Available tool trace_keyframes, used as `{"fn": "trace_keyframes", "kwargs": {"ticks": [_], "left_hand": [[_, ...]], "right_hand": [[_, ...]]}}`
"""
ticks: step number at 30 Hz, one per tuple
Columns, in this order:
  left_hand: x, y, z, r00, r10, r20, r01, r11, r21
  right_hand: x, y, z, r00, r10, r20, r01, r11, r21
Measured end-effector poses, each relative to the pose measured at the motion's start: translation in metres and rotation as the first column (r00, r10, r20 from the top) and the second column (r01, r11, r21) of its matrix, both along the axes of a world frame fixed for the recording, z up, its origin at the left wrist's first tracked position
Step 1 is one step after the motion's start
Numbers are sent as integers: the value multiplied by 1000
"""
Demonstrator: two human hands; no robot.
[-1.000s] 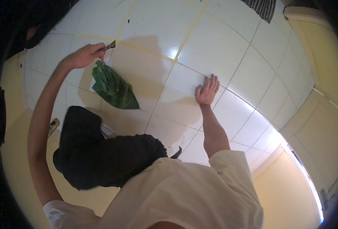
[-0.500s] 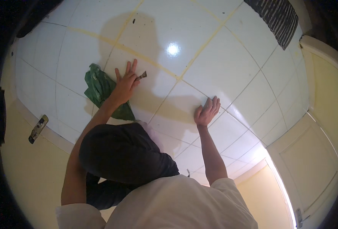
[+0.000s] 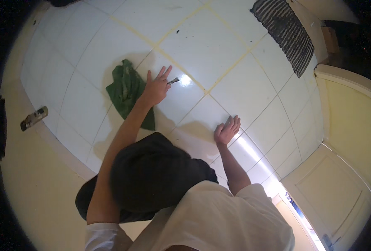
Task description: The person scrapes grout lines between floor tiles and wipes the surface with a cloth.
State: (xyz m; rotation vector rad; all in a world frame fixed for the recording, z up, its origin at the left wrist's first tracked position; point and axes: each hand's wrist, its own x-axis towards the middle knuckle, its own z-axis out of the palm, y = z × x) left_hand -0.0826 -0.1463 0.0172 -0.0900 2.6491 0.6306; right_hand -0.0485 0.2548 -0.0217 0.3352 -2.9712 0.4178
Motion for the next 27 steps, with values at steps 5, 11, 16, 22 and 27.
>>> {"fn": "trace_keyframes", "kwargs": {"ticks": [5,11,16,22,27], "left_hand": [[4,23,14,947,266,181,-277,960,41],[-13,109,-26,754,656,-22,-541,641,545],[-31,141,16,722,683,-106,-383,523,761],[-58,177,60,482,721,498,-282,-411,867],[-68,169,59,455,677,578,-124,-595,794]], "right_hand": [[4,-19,0,1000,0,8,0,999,-44],[-8,-21,-17,977,-210,32,212,972,-105],[-108,-73,18,703,285,652,364,644,-673],[-173,-143,139,478,291,829,267,851,-453],[-207,-175,162,442,340,830,-50,933,-356]]}}
